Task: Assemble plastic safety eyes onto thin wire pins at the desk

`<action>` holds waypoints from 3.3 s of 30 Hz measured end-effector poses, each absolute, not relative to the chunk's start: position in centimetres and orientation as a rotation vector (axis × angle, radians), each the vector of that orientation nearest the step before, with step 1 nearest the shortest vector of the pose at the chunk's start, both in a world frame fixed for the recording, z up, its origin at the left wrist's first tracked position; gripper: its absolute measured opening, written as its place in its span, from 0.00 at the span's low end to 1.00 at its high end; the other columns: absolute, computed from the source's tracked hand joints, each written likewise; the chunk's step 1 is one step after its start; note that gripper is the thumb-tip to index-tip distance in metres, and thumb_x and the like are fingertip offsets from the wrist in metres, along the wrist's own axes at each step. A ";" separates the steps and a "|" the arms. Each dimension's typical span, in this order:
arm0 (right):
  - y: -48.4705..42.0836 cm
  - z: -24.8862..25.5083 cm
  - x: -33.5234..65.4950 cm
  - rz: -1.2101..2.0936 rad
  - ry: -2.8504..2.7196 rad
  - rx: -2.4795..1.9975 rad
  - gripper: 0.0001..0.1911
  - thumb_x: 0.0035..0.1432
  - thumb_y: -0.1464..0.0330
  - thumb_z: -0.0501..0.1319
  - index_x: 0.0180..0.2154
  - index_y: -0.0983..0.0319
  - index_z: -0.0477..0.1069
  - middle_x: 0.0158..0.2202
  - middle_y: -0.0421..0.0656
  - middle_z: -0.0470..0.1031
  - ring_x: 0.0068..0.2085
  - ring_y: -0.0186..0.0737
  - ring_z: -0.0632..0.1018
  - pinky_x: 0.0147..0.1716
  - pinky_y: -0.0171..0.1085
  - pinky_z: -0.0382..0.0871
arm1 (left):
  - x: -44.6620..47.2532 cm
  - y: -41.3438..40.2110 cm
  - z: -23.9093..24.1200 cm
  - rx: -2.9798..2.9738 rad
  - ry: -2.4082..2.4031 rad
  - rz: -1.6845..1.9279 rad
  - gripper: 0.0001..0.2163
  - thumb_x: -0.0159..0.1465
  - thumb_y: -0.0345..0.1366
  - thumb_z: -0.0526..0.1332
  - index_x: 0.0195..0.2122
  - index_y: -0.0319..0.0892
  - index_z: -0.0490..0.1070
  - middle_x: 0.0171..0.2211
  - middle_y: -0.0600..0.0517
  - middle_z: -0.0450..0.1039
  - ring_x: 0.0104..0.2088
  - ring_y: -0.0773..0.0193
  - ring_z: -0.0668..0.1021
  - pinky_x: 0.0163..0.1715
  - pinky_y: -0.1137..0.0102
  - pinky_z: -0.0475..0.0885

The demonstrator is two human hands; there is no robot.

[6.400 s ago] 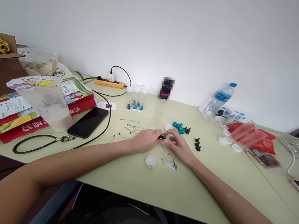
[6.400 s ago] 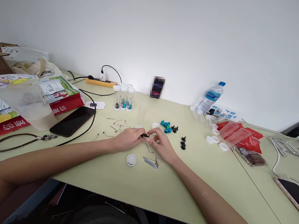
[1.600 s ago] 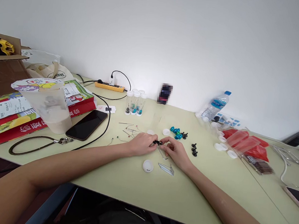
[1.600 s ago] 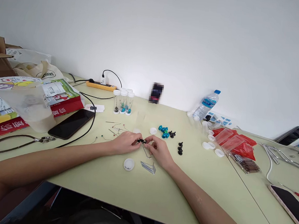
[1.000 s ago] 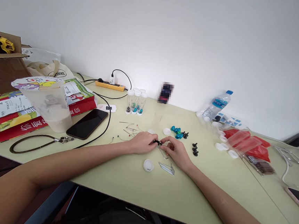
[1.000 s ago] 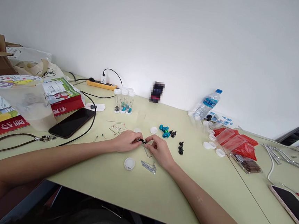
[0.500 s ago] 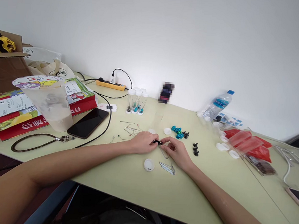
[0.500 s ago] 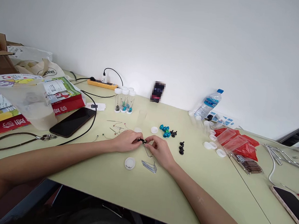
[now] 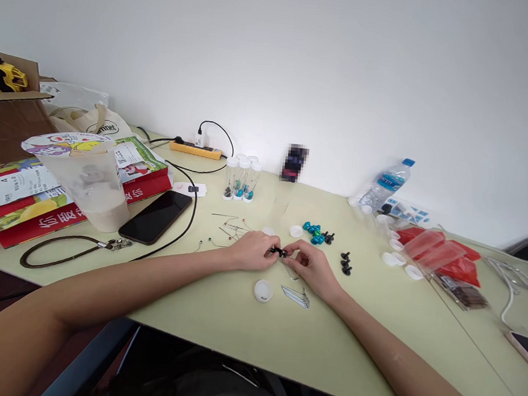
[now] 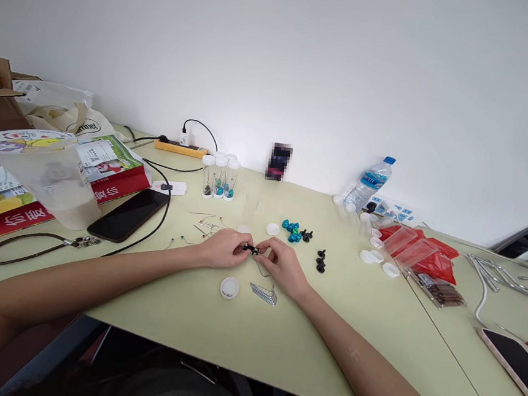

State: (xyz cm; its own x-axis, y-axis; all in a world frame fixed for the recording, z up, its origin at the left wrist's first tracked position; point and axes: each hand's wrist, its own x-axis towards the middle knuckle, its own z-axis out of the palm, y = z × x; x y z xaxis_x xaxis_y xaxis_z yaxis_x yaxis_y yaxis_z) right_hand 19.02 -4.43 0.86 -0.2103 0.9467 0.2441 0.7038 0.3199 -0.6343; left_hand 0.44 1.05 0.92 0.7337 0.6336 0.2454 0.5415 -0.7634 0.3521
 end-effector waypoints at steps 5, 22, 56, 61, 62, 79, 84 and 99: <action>-4.5 1.0 19.1 0.543 -2.011 -1.457 0.11 0.56 0.59 0.56 0.36 0.58 0.70 0.31 0.40 0.70 0.22 0.31 0.65 0.22 0.34 0.61 | 0.4 1.0 0.9 2.688 0.911 0.536 0.08 0.58 0.36 0.51 0.36 0.44 0.68 0.24 0.53 0.71 0.25 0.63 0.73 0.22 0.72 0.59; -4.5 0.9 19.0 0.545 -1.988 -1.444 0.09 0.54 0.61 0.58 0.35 0.59 0.67 0.26 0.37 0.67 0.22 0.31 0.64 0.22 0.33 0.59 | 0.5 1.0 0.7 2.759 0.937 0.519 0.08 0.58 0.36 0.50 0.35 0.42 0.67 0.24 0.52 0.71 0.23 0.62 0.72 0.22 0.71 0.59; -4.5 0.8 19.1 0.471 -2.020 -1.492 0.09 0.57 0.60 0.55 0.35 0.59 0.66 0.25 0.38 0.68 0.22 0.32 0.65 0.23 0.33 0.59 | 0.4 1.1 0.9 2.564 0.910 0.587 0.08 0.56 0.35 0.52 0.33 0.43 0.68 0.21 0.55 0.69 0.22 0.66 0.70 0.21 0.73 0.56; -4.5 1.1 19.0 0.470 -2.027 -1.514 0.12 0.59 0.59 0.52 0.35 0.59 0.67 0.25 0.38 0.68 0.22 0.33 0.65 0.22 0.33 0.59 | 0.4 1.1 0.9 2.555 0.911 0.585 0.08 0.57 0.36 0.52 0.33 0.43 0.68 0.21 0.55 0.69 0.22 0.66 0.69 0.21 0.73 0.57; -4.5 1.1 19.0 0.470 -2.032 -1.513 0.12 0.59 0.59 0.52 0.35 0.59 0.68 0.25 0.38 0.69 0.22 0.33 0.65 0.22 0.33 0.59 | 0.4 1.1 1.0 2.557 0.910 0.586 0.08 0.57 0.36 0.52 0.33 0.43 0.68 0.21 0.55 0.69 0.22 0.66 0.70 0.21 0.73 0.57; -4.4 0.9 19.1 0.484 -2.026 -1.468 0.07 0.58 0.62 0.54 0.35 0.58 0.66 0.33 0.39 0.70 0.23 0.32 0.65 0.23 0.34 0.61 | 0.4 1.3 0.7 2.583 0.906 0.598 0.07 0.56 0.36 0.52 0.32 0.44 0.67 0.22 0.55 0.69 0.22 0.66 0.69 0.20 0.73 0.56; -4.4 0.9 19.0 0.480 -2.038 -1.459 0.08 0.57 0.62 0.54 0.37 0.58 0.67 0.34 0.40 0.70 0.23 0.31 0.65 0.23 0.34 0.61 | 0.4 1.2 0.9 2.587 0.932 0.584 0.07 0.56 0.35 0.52 0.32 0.44 0.67 0.23 0.55 0.70 0.23 0.65 0.70 0.21 0.73 0.57; -4.7 1.0 18.9 0.461 -2.043 -1.471 0.08 0.55 0.62 0.56 0.37 0.58 0.64 0.20 0.34 0.61 0.22 0.33 0.65 0.22 0.32 0.58 | 0.5 0.8 1.4 2.615 0.969 0.564 0.07 0.55 0.35 0.52 0.34 0.44 0.67 0.23 0.55 0.71 0.24 0.64 0.72 0.22 0.72 0.58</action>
State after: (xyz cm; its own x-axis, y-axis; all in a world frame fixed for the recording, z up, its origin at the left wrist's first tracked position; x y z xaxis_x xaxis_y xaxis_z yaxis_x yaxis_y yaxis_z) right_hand 18.95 -4.67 0.97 -0.2289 0.9410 0.2494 0.7427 0.3344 -0.5802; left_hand 0.47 0.79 1.38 0.6964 0.6701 0.2570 0.5544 -0.7297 0.4003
